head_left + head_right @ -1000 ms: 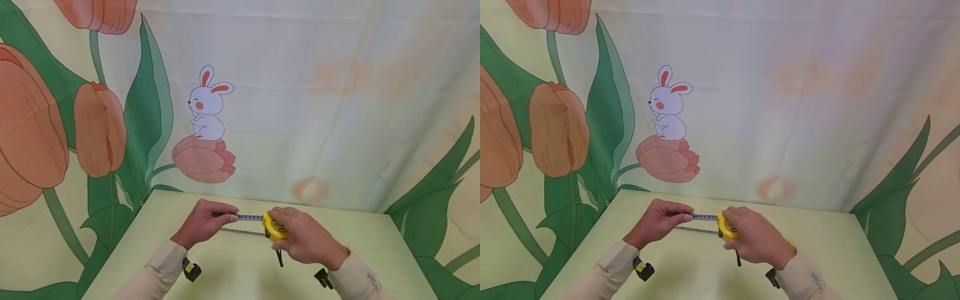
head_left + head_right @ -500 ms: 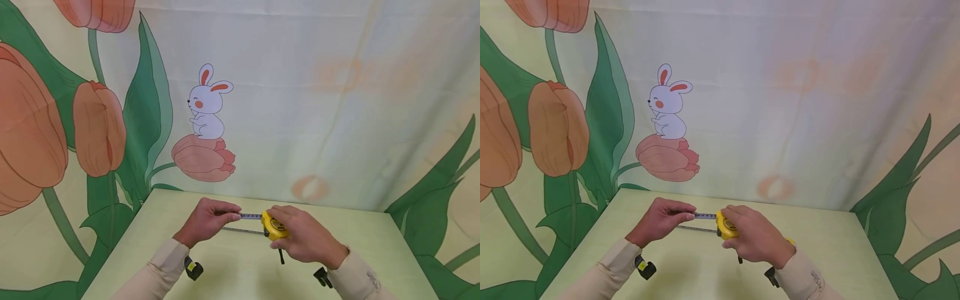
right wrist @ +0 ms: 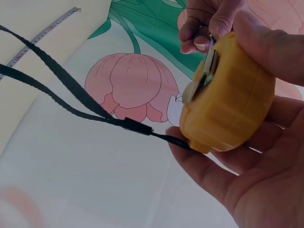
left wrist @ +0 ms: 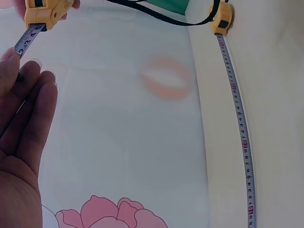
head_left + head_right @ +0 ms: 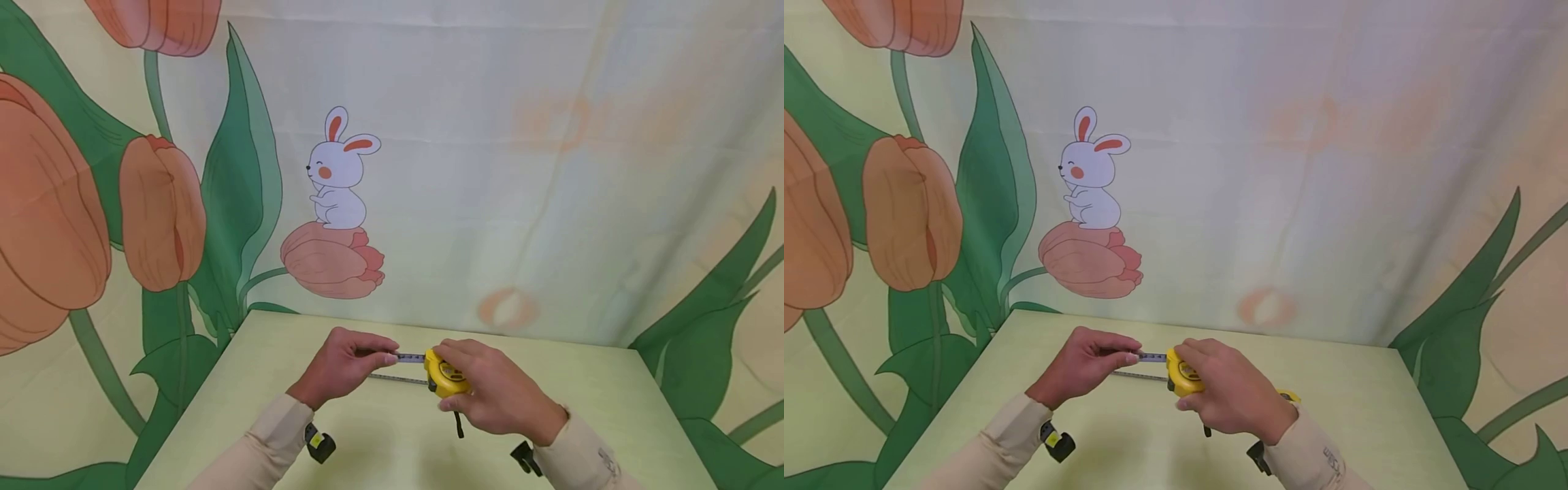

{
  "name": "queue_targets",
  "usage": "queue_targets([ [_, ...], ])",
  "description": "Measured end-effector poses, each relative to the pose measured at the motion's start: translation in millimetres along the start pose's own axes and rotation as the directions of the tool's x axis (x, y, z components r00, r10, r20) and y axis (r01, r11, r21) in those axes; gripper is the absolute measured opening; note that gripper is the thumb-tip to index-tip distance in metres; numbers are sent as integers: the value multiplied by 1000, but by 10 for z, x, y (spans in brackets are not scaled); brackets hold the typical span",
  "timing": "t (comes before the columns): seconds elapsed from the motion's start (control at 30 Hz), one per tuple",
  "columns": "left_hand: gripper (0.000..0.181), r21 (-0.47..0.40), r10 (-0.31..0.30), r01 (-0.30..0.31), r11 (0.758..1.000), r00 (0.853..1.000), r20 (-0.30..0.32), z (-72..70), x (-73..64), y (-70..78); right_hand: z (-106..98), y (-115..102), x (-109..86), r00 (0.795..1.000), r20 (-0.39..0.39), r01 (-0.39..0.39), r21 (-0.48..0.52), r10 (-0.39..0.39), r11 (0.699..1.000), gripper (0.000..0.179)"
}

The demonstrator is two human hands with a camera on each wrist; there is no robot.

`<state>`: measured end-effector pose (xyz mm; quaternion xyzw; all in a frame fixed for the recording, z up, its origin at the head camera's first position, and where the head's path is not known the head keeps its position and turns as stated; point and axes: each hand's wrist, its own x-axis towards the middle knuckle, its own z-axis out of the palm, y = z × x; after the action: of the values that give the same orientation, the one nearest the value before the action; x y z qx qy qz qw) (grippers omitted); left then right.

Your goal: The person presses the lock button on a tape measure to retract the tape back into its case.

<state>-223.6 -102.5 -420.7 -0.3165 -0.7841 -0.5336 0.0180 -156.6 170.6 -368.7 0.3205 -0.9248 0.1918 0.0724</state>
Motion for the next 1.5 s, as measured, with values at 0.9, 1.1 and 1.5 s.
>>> queue_targets([
  [0.9, 25, -68, 64, -63, 996, 998, 13, 124, 45, 17, 33, -79, 17, 998, -47, 34, 38, -32, 999, 65],
  [1.1, 26, -97, 83, -81, 992, 996, 17, 182, 52, 34, 59, -111, 35, 998, -41, 42, 47, -40, 998, 64],
  [1.5, 39, -205, -3, 17, 979, 998, 66, 226, -7, 47, 99, -117, 65, 998, -62, 37, 114, -30, 993, 63],
])
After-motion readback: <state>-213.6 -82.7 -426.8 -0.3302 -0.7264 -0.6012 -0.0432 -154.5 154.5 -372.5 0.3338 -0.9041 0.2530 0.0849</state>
